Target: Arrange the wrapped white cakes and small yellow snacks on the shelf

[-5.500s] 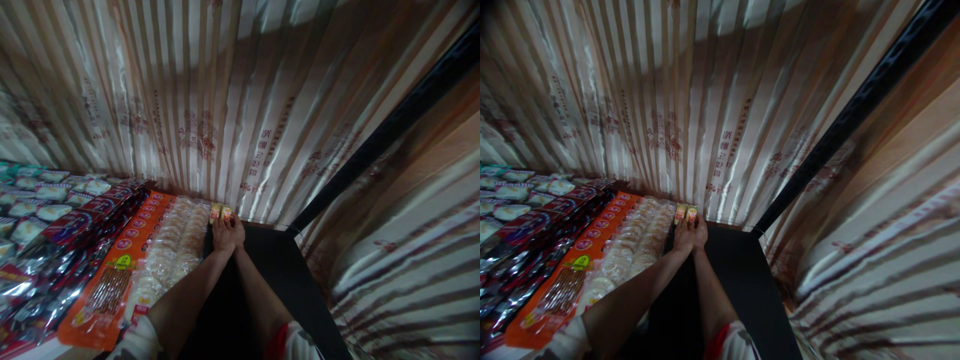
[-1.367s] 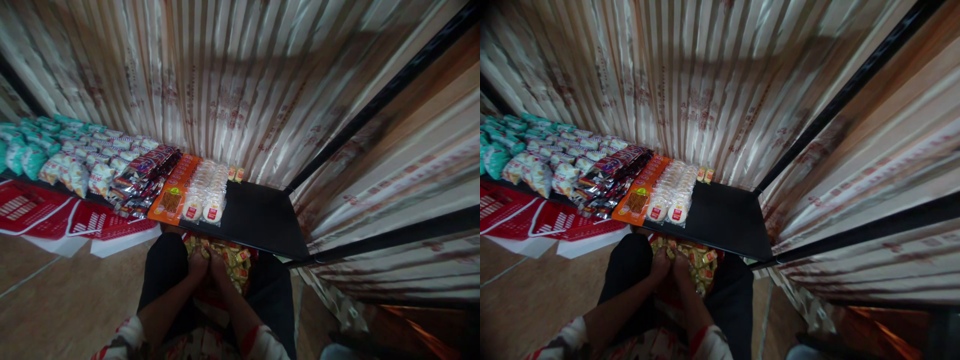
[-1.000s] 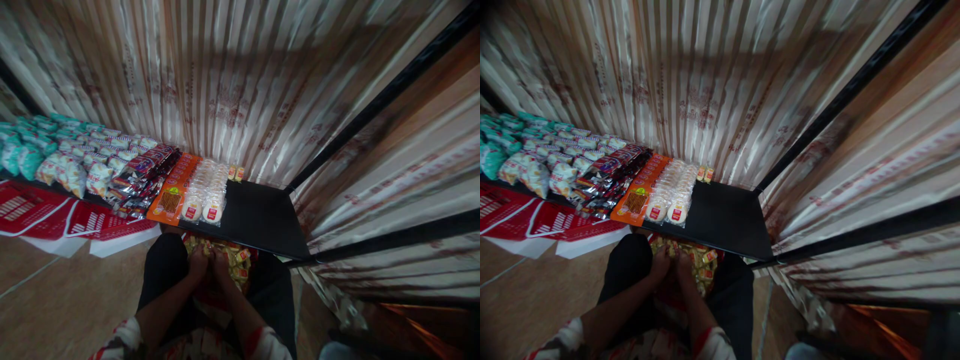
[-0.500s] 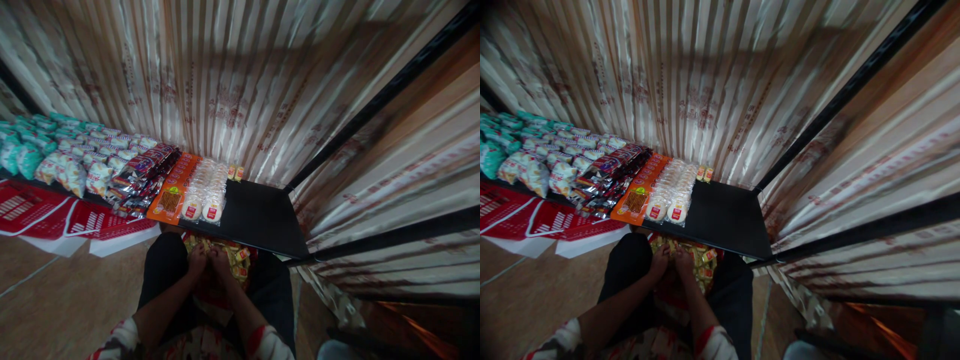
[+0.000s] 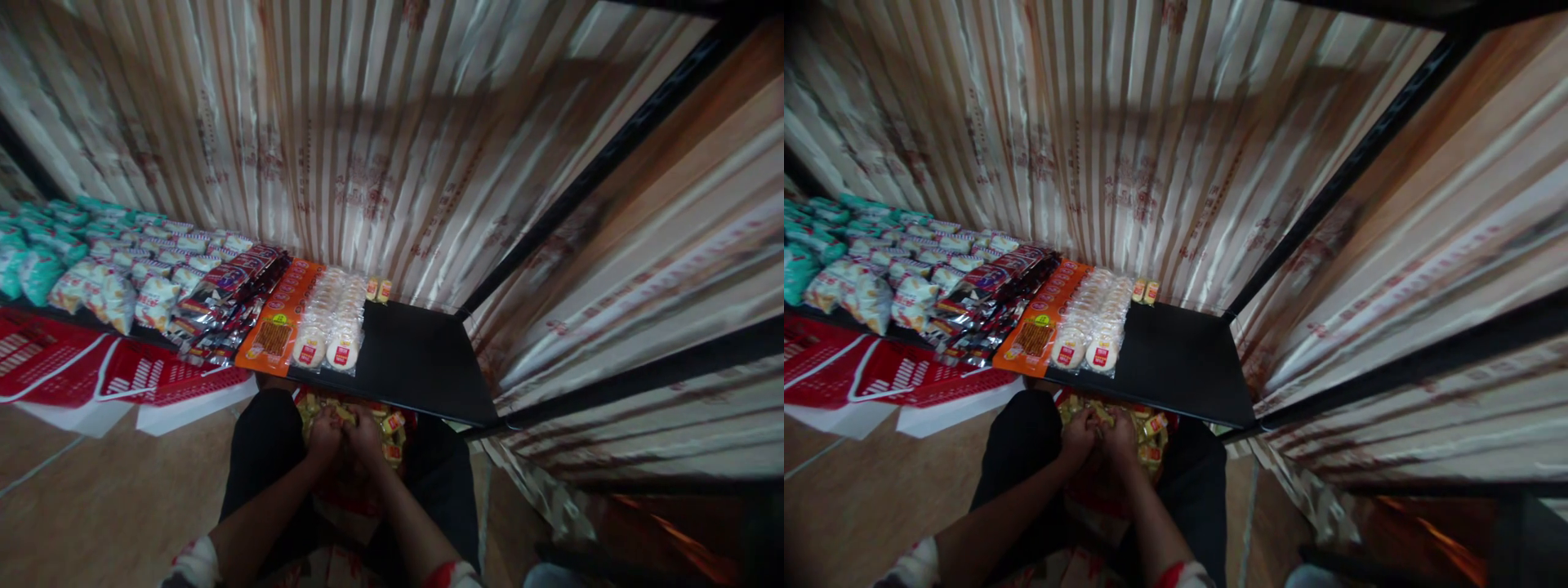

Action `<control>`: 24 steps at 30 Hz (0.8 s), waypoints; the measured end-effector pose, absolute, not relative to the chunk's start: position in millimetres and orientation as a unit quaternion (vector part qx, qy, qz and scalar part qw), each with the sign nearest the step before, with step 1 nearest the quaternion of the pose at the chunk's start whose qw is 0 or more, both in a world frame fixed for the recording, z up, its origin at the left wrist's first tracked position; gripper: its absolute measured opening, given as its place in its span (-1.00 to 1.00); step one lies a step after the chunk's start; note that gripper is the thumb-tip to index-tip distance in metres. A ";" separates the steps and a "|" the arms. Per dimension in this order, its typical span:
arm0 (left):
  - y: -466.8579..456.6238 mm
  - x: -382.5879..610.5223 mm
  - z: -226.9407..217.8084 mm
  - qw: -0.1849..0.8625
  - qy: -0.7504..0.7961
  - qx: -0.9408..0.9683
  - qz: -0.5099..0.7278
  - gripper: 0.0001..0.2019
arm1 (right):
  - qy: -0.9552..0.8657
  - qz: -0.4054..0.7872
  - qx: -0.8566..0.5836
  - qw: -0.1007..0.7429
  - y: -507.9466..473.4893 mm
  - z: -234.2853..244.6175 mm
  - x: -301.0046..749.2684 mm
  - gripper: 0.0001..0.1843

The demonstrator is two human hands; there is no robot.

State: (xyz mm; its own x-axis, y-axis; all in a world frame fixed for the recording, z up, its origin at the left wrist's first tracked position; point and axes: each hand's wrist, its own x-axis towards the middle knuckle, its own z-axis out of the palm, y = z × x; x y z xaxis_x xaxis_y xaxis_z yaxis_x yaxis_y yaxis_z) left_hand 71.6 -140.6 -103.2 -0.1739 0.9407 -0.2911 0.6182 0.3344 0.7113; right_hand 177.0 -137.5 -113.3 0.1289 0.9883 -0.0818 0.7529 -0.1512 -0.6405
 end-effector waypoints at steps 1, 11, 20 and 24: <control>-141.5 73.0 -101.7 0.364 0.727 0.538 0.222 -0.65 | -0.616 0.252 -0.712 0.222 -137.1 -109.6 179.7 -0.68; -149.0 80.3 -84.1 0.342 0.699 0.607 0.162 -0.58 | -0.712 0.223 -0.651 0.140 -137.9 -71.2 208.4 -0.67; -154.4 80.5 -79.6 0.280 0.660 0.673 0.184 -0.68 | -0.758 0.239 -0.598 0.103 -133.4 -32.8 224.9 -0.63; -153.8 82.4 -78.4 0.302 0.634 0.686 0.189 -0.64 | -0.767 0.250 -0.581 0.104 -129.0 -16.9 230.0 -0.61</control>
State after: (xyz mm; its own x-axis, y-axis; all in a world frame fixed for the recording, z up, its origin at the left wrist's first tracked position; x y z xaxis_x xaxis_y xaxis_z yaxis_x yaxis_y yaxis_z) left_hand 82.4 -153.8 -78.4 0.1246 0.9844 -0.1245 0.7561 -0.0130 0.6543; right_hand 230.0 -129.0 -16.9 -0.3026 0.9441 -0.1308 0.8394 0.1990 -0.5057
